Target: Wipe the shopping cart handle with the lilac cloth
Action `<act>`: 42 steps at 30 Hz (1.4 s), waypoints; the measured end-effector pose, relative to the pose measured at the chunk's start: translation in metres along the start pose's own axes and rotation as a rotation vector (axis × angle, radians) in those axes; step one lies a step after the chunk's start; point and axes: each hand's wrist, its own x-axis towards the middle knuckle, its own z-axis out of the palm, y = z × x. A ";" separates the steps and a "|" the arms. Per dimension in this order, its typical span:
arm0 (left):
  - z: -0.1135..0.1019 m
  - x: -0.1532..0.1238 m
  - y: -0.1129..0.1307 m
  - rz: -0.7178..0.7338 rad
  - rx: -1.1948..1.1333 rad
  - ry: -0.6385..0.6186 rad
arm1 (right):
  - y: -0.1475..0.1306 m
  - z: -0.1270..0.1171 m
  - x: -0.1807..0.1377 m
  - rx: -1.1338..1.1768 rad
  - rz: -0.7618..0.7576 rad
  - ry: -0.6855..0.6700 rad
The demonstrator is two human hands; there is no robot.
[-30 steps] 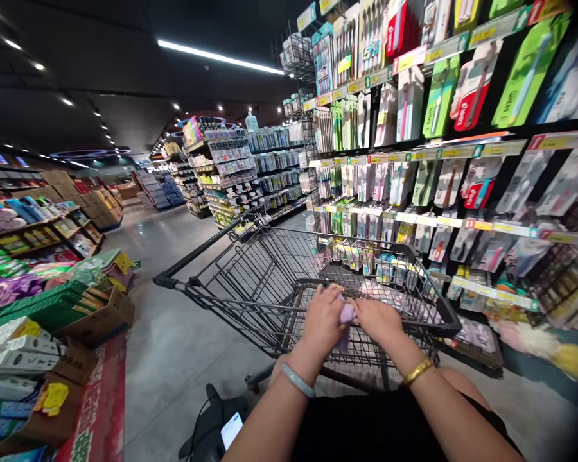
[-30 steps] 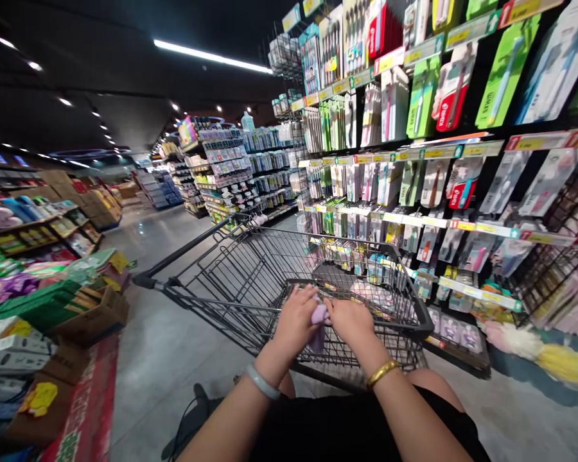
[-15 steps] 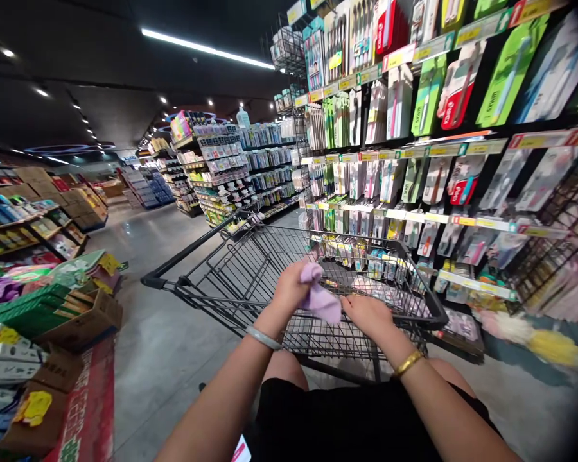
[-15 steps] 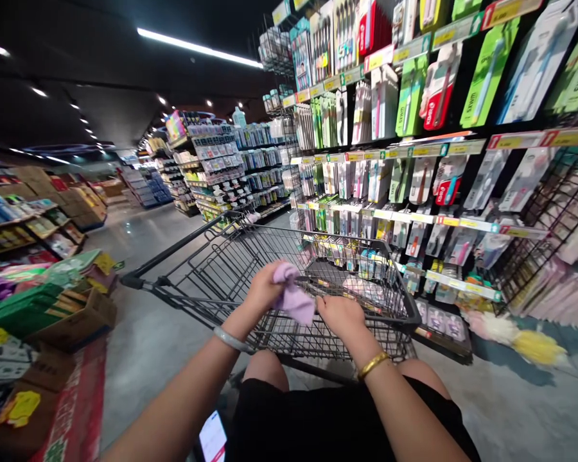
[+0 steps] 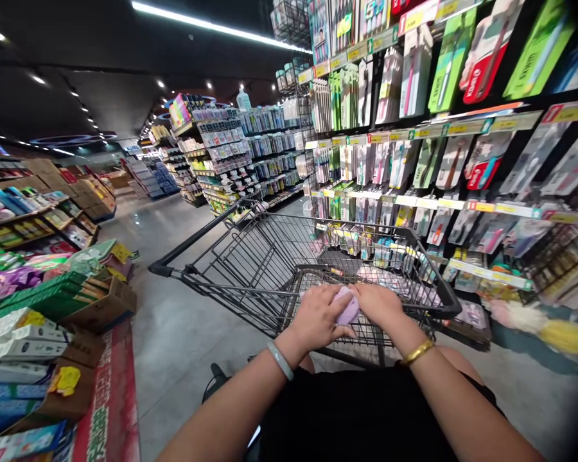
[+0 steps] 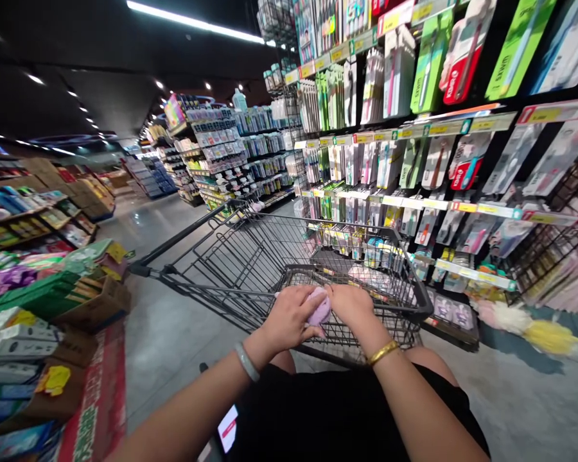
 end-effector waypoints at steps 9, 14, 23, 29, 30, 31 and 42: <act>-0.031 -0.010 -0.049 -0.328 0.127 -0.142 | -0.009 -0.004 -0.002 -0.001 0.024 -0.018; -0.019 0.002 -0.014 -0.357 0.125 -0.052 | -0.008 -0.005 -0.003 -0.002 0.030 -0.030; -0.036 0.012 -0.057 -0.613 0.012 -0.341 | -0.005 -0.003 -0.003 -0.010 0.057 -0.082; -0.023 0.004 -0.038 -0.504 0.119 -0.176 | -0.006 -0.003 0.000 -0.003 0.096 -0.073; -0.017 0.002 -0.027 -0.455 0.129 -0.119 | -0.006 -0.002 0.000 -0.007 0.092 -0.072; -0.013 0.000 -0.018 -0.406 0.133 -0.081 | -0.005 -0.002 -0.001 -0.013 0.082 -0.072; -0.049 -0.057 -0.097 -0.685 0.299 0.022 | -0.005 -0.003 -0.005 0.011 0.076 -0.061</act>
